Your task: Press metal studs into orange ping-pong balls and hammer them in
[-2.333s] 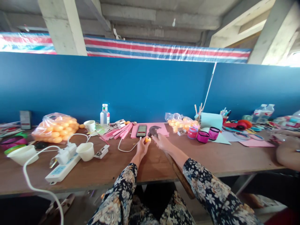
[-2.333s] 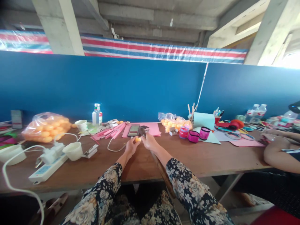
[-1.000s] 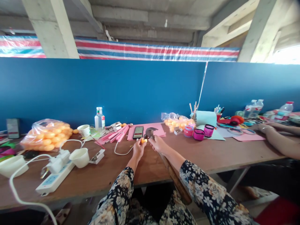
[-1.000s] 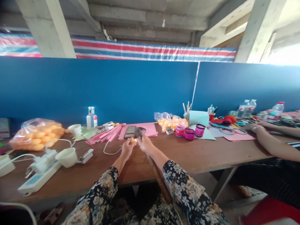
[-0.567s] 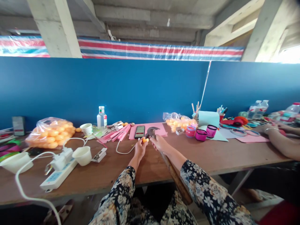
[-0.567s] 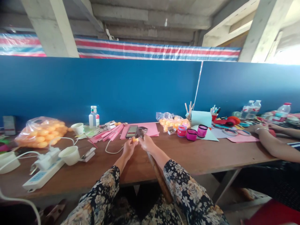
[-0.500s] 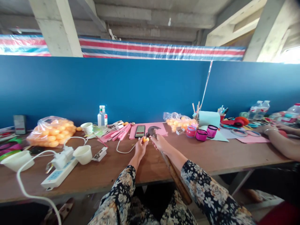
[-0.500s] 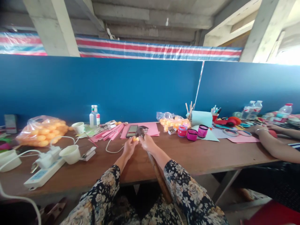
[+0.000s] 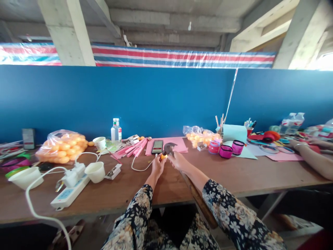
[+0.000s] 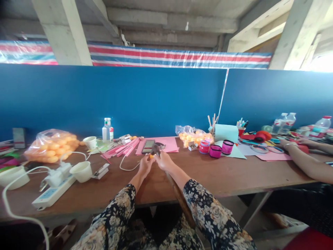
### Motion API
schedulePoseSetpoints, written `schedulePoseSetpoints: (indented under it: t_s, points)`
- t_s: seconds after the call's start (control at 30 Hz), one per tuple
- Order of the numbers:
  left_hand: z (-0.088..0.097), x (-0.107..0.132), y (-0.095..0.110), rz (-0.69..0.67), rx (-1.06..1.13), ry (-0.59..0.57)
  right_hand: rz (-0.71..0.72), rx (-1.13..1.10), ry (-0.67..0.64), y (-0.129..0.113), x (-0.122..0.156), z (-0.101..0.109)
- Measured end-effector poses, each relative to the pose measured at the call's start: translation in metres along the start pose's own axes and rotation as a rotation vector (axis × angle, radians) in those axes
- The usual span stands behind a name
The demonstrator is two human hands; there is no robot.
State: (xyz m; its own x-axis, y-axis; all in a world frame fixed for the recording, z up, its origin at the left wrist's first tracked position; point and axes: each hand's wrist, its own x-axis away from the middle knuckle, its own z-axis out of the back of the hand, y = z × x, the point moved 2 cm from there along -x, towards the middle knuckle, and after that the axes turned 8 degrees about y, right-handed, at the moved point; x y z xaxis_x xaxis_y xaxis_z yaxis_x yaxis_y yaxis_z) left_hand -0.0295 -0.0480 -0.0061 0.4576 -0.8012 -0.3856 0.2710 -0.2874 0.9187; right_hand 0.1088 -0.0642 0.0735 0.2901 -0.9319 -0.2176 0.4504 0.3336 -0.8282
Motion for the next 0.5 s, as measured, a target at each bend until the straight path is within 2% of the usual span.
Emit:
schedulePoseSetpoints:
  t_s: [0.27,0.37,0.5]
  points:
    - [0.0,0.0,0.0,0.014,-0.01,0.019,0.043,0.093,-0.004,0.005,0.001,0.007]
    - [0.0,0.0,0.0,0.024,-0.016,0.024,0.052,0.195,0.01,0.009,-0.003,0.026]
    - [0.001,0.0,0.001,0.041,-0.033,0.027,0.063,0.406,0.044,0.021,-0.007,0.064]
